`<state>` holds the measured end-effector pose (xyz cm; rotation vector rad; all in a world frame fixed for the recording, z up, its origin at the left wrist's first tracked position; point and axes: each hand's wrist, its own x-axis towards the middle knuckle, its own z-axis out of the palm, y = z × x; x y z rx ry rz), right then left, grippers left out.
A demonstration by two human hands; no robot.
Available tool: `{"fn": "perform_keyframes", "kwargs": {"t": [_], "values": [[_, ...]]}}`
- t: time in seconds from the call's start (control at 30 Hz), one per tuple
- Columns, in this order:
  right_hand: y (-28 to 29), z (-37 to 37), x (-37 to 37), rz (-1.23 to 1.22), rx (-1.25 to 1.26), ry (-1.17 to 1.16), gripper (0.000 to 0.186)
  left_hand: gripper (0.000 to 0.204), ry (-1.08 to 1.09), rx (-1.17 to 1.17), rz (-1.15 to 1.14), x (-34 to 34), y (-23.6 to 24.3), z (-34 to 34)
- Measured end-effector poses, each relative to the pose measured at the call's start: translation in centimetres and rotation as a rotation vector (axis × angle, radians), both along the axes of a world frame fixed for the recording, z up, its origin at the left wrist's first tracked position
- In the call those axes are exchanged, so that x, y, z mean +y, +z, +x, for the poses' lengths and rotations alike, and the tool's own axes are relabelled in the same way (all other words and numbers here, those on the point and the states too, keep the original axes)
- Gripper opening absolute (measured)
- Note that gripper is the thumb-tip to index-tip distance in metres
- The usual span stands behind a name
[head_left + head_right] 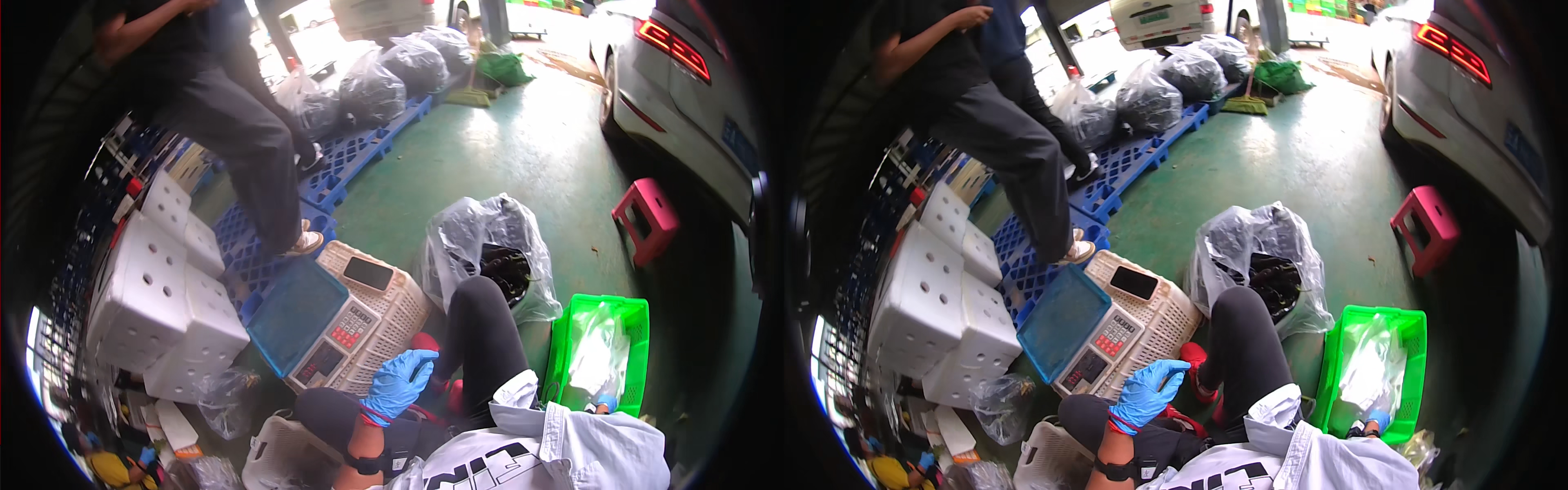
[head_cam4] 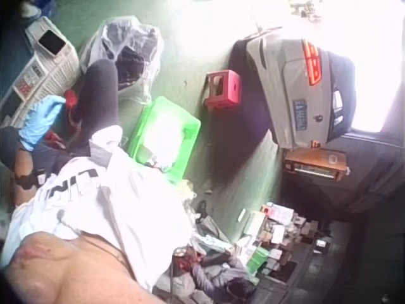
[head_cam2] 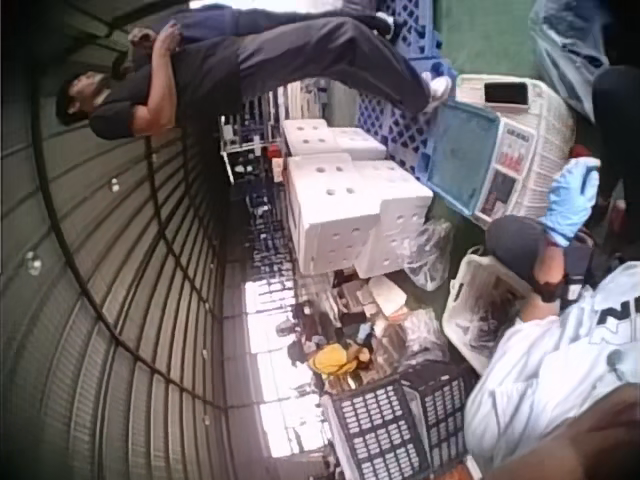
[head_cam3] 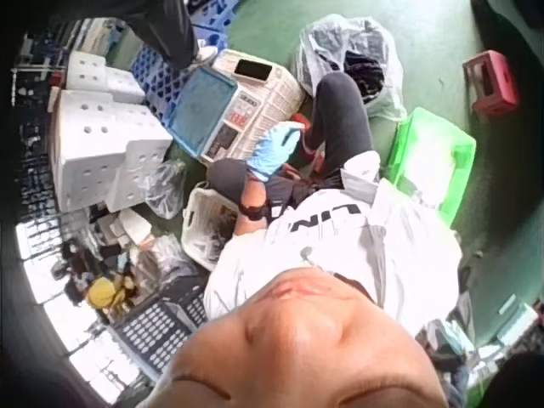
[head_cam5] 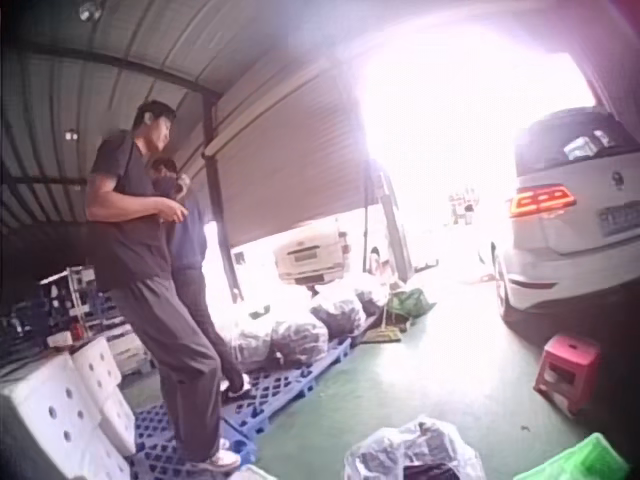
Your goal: The person is sorting small black plastic items from a large bag, weighing them on a scale, and placing them into individual plastic bags.
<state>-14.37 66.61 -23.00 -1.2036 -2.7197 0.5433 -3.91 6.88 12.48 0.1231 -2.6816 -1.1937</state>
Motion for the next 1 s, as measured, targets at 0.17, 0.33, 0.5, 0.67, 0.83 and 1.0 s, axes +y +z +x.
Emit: {"fn": "perform_keyframes", "kwargs": {"t": [0.17,0.33,0.5,0.67,0.83,1.0], "values": [[2.5,1.0,-6.2,-0.103,0.057,-0.145,0.036,0.018,-0.158,-0.228,0.091,4.2,-2.1,-3.4],[5.4,-2.5,-3.5,-0.056,-0.427,0.1,0.037,0.019,-0.071,-0.341,0.125,2.9,-4.6,-3.3],[14.1,-3.2,-2.4,0.231,-0.464,0.081,0.038,0.018,0.095,-0.411,0.159,0.4,-4.9,-1.7],[15.9,-7.1,-5.6,-0.038,-0.135,0.273,0.067,0.017,0.084,-0.365,0.169,-0.5,-5.9,-0.2],[8.3,-9.4,-10.5,-0.225,-0.392,0.132,0.049,0.018,-0.012,-0.334,0.034,0.5,-5.6,0.8],[9.2,-10.1,-7.5,-0.012,-0.151,0.147,0.029,0.019,0.146,-0.356,0.198,-0.7,-6.0,3.3]]}}
